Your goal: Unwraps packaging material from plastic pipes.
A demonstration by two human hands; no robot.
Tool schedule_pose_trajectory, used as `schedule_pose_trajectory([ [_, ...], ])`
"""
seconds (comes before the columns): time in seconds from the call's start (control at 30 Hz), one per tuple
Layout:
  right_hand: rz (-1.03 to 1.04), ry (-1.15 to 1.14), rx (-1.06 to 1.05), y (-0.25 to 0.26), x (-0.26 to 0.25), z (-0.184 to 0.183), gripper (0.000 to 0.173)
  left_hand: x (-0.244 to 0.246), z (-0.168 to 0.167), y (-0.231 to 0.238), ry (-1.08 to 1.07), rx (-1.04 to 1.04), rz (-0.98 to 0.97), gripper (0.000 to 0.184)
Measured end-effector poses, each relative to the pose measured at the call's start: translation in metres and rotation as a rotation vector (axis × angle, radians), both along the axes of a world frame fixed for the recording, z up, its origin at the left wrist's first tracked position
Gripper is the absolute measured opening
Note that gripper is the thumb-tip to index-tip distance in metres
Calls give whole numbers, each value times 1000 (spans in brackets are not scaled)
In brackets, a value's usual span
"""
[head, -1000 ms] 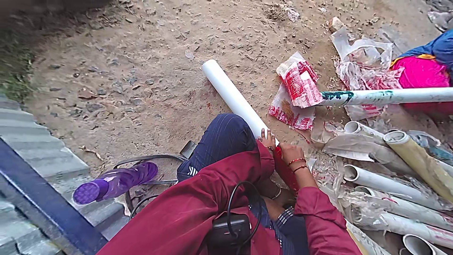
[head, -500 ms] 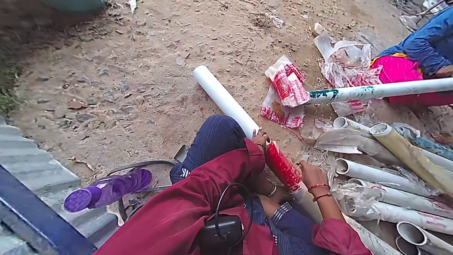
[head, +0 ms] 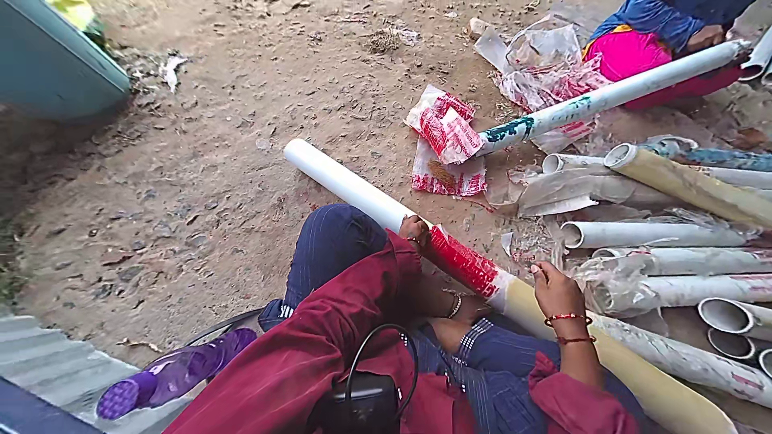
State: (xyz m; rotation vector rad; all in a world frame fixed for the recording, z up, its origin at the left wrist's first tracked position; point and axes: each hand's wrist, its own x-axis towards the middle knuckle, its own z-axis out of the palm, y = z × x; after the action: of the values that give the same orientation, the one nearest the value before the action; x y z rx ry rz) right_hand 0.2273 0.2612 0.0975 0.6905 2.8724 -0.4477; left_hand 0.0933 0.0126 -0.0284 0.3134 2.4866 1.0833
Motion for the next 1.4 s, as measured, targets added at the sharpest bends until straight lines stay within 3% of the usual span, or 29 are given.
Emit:
schedule_pose_trajectory([
  [0.13, 29, -37, -18, -2, 2, -1, 31, -8, 2, 2, -19, -135, -55, 27],
  [0.33, 10, -93, -25, -3, 1, -1, 31, -5, 2, 6, -20, -166, -102, 30],
  [0.57, 10, -105, -38, -1, 0, -7, 31, -3, 9, -8, -62, 9, 2, 30],
  [0.73, 8, -112, -46, 0, -2, -8, 31, -1, 10, -2, 12, -94, -158, 34],
  [0.9, 11, -146, -56, 0, -3, -8, 32, -6, 5, 4, -2, -143, -165, 28],
  [1.1, 7, -160, -75, 3, -5, -8, 33, -7, 31, -5, -118, -223, -491, 28],
  [1.2, 6, -169, -76, 4, -7, -9, 33, -5, 35, -5, -93, -146, -465, 34],
  [1.3, 7, -205, -92, 0, -9, -9, 34, -2, 20, 3, 49, -86, -457, 56],
  [1.4, 31, -231, -136, -5, -12, -11, 35, 2, 12, 13, 26, -48, -548, 43],
])
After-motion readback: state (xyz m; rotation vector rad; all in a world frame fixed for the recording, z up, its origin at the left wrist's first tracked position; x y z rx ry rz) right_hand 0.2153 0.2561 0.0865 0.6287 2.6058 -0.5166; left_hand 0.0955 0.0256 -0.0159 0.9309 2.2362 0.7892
